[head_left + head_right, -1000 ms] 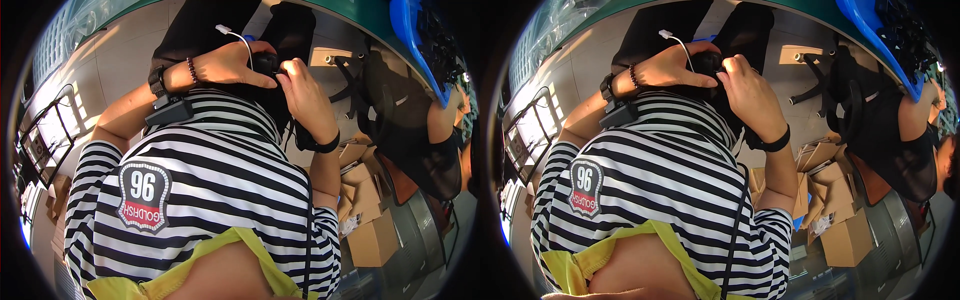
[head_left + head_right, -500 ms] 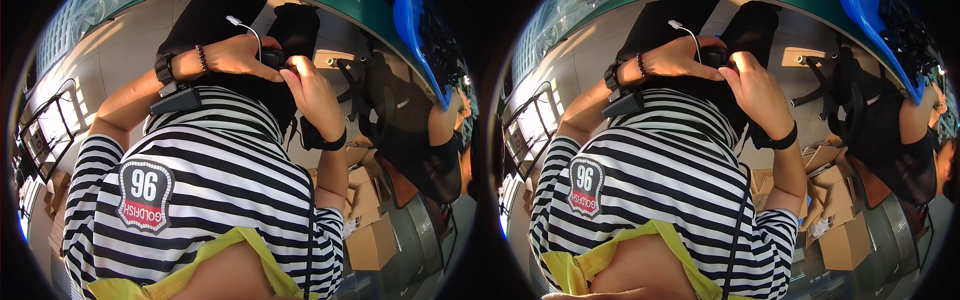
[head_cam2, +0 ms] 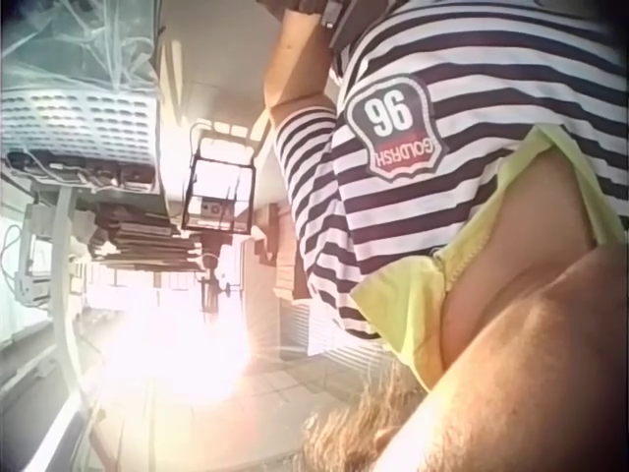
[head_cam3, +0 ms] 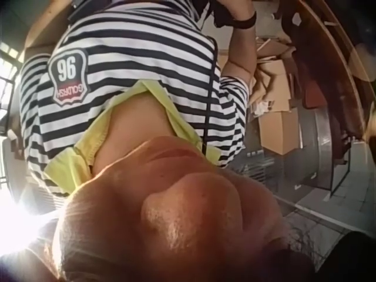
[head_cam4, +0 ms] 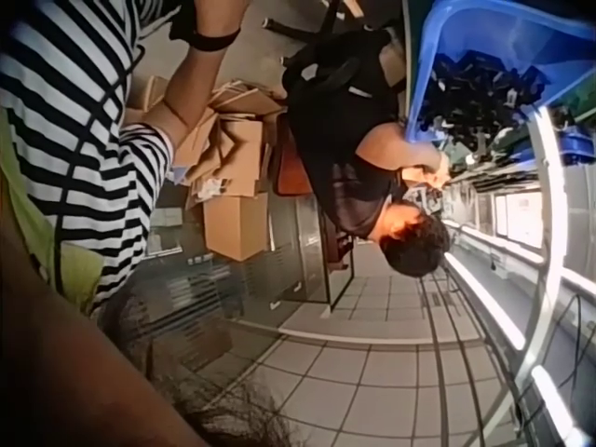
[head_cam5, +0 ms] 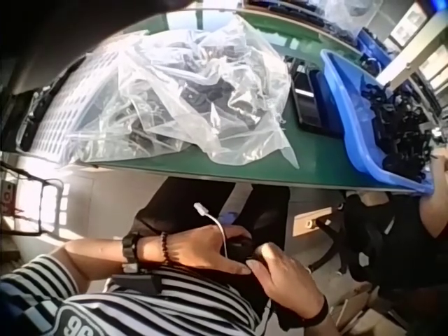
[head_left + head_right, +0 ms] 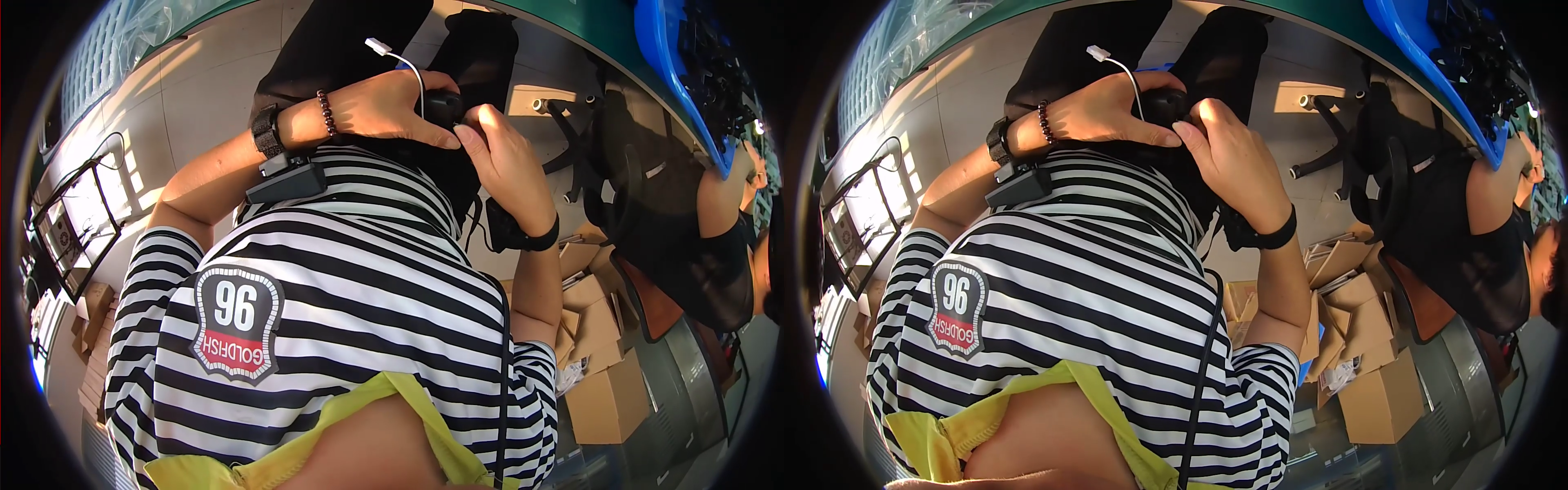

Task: The person picks up a black plastic housing and a wire, then inserts the wire into the housing. They pick up a small black component from a plastic bag and press it into the housing before placing the assembled unit onto a blue and white tray.

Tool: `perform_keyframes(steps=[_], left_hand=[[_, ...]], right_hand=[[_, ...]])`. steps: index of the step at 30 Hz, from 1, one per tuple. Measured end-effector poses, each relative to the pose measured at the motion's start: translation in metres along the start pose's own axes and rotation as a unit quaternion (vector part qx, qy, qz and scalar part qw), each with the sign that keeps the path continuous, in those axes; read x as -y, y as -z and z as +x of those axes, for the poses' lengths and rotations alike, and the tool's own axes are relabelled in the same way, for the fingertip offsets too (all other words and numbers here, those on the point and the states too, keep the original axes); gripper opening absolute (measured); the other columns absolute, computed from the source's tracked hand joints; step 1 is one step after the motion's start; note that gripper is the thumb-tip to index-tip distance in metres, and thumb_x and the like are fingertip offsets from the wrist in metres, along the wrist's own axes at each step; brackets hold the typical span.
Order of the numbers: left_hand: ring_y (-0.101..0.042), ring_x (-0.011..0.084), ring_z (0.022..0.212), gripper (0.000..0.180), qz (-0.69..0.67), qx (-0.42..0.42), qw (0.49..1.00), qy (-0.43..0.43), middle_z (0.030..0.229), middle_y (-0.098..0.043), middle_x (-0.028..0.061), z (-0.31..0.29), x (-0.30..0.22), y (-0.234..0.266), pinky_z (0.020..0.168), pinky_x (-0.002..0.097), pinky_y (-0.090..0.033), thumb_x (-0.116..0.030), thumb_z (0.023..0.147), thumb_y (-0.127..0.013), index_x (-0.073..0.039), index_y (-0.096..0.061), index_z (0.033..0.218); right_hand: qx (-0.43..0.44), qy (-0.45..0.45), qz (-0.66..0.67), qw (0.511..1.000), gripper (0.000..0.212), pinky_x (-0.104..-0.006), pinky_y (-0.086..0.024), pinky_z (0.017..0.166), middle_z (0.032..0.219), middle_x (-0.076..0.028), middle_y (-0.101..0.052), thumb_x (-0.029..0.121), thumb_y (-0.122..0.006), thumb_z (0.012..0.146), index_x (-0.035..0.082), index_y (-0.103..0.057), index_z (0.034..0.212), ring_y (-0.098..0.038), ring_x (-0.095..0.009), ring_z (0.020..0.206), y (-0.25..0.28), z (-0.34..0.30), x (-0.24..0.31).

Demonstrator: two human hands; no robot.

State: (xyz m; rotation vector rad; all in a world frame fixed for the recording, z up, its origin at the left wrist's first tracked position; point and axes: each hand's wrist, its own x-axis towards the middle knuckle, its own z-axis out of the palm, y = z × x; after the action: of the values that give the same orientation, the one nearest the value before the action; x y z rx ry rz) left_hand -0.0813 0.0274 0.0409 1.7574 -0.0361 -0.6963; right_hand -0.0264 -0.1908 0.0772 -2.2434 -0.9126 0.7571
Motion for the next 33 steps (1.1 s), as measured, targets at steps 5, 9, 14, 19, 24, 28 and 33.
perform_keyframes(steps=[5, 9, 14, 19, 24, 28, 33], left_hand=[[-0.063, 0.0221, 0.098, 0.073, 0.014, -0.008, 1.000, 0.007, 0.109, -0.066, 0.0136, -0.005, -0.004, -0.002, 0.088, 0.0318, -0.050, -0.042, 0.081, -0.082, -0.001, -0.054, 0.135], [-0.063, 0.0250, 0.101, 0.072, 0.064, -0.037, 0.997, -0.013, 0.115, -0.065, 0.0151, -0.012, -0.007, -0.005, 0.090, 0.0331, -0.050, -0.040, 0.080, -0.081, -0.001, -0.054, 0.135], [-0.062, 0.0284, 0.108, 0.070, 0.066, -0.032, 0.997, -0.005, 0.121, -0.063, 0.0160, -0.014, -0.011, -0.003, 0.094, 0.0350, -0.049, -0.040, 0.081, -0.081, -0.002, -0.055, 0.134], [-0.061, 0.0295, 0.113, 0.069, 0.089, -0.060, 0.993, -0.059, 0.123, -0.063, 0.0165, -0.012, -0.008, -0.005, 0.097, 0.0366, -0.049, -0.038, 0.080, -0.081, -0.003, -0.055, 0.134], [-0.061, 0.0297, 0.114, 0.069, 0.083, -0.069, 0.992, -0.065, 0.123, -0.062, 0.0165, -0.014, -0.011, -0.003, 0.099, 0.0370, -0.048, -0.037, 0.079, -0.082, -0.003, -0.056, 0.133], [-0.060, 0.0302, 0.115, 0.068, 0.034, -0.039, 0.997, -0.053, 0.122, -0.062, 0.0168, -0.006, -0.009, 0.002, 0.100, 0.0373, -0.047, -0.035, 0.078, -0.083, -0.003, -0.056, 0.132], [-0.060, 0.0311, 0.117, 0.068, 0.060, -0.055, 0.995, -0.064, 0.123, -0.062, 0.0171, -0.005, -0.012, -0.002, 0.101, 0.0377, -0.047, -0.035, 0.077, -0.083, -0.003, -0.057, 0.131]], right_hand=[[-0.025, 0.034, -0.020, 0.999, 0.032, -0.0394, -0.045, 0.064, 0.081, -0.019, -0.060, 0.030, -0.052, 0.105, -0.001, -0.054, 0.101, -0.059, -0.036, 0.070, -0.008, -0.004, -0.007], [0.062, -0.086, 0.087, 0.991, 0.033, -0.0451, -0.046, 0.059, 0.085, -0.019, -0.062, 0.033, -0.054, 0.103, 0.001, -0.054, 0.093, -0.061, -0.041, 0.071, -0.010, -0.002, -0.008], [-0.027, -0.004, 0.023, 0.999, 0.034, -0.0445, -0.045, 0.058, 0.080, -0.018, -0.061, 0.034, -0.054, 0.103, 0.002, -0.055, 0.092, -0.060, -0.040, 0.068, -0.014, -0.008, 0.001], [-0.010, -0.042, 0.056, 0.997, 0.035, -0.0435, -0.046, 0.058, 0.077, -0.016, -0.060, 0.033, -0.055, 0.103, 0.002, -0.055, 0.088, -0.061, -0.037, 0.068, -0.015, -0.008, -0.004], [-0.018, -0.048, 0.054, 0.997, 0.031, -0.0456, -0.048, 0.060, 0.075, -0.016, -0.061, 0.028, -0.054, 0.103, 0.001, -0.056, 0.088, -0.062, -0.039, 0.068, -0.005, -0.004, 0.009], [-0.091, 0.043, -0.002, 0.995, 0.031, -0.0437, -0.044, 0.061, 0.075, -0.018, -0.060, 0.028, -0.051, 0.104, 0.000, -0.053, 0.089, -0.058, -0.043, 0.071, -0.012, -0.008, 0.003], [0.015, -0.015, 0.042, 0.999, 0.026, -0.0449, -0.046, 0.062, 0.080, -0.017, -0.060, 0.026, -0.056, 0.101, 0.002, -0.054, 0.093, -0.059, -0.042, 0.073, -0.006, -0.001, -0.014]])
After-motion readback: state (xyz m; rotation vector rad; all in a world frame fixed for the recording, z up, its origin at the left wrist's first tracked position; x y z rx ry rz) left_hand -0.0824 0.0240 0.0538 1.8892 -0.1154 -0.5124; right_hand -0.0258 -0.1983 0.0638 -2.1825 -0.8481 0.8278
